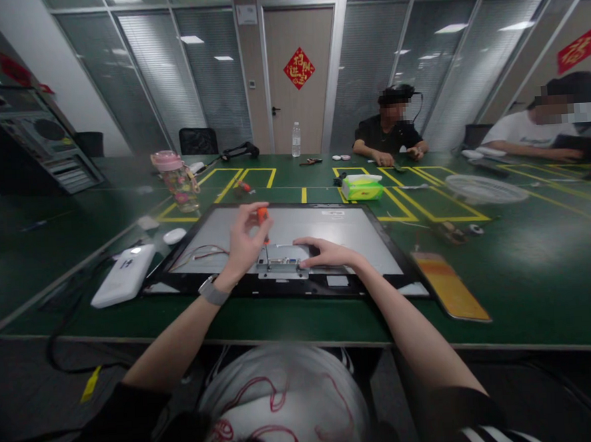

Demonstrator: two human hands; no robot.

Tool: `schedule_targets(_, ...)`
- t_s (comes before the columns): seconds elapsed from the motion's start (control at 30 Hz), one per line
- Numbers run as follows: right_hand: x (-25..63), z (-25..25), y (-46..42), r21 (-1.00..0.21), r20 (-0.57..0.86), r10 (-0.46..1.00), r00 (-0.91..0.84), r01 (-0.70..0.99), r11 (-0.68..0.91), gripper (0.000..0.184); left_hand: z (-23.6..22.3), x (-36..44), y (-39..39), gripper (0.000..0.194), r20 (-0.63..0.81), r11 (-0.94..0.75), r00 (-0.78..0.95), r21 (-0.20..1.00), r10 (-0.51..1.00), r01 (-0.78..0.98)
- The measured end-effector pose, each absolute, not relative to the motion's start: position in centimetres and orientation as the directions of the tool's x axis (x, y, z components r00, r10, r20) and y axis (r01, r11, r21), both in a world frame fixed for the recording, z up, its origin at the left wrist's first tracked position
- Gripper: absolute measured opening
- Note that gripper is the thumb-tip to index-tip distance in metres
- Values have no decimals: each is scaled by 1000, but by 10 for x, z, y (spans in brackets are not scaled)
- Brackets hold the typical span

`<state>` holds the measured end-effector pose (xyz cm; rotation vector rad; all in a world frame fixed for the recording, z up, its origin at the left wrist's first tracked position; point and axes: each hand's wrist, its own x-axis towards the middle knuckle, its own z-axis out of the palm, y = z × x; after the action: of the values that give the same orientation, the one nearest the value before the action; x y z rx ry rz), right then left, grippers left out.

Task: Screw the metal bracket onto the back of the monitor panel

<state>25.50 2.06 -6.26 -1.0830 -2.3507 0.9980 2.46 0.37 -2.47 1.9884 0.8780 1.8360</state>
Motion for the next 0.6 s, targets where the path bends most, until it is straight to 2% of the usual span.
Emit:
schedule_targets(0.17,255,-62,20,-737,33,770,-637,505,449,68,-26,24,3,25,787,-769,3,602,617,213)
schedule_targets(0.33,256,-64,21,-736,29,773,-634,510,445,69,-27,23,4,25,723,-730,99,681,684,64)
schedule_targets(0.5,255,-63,21,-743,36,770,-637,498,447,68,-26,24,4,29,780,-769,42,604,624,208)
schedule_targets(0.6,255,-63,21,-742,35,769,-639,499,448,67,-25,23,4,29,791,-772,1,596,611,220)
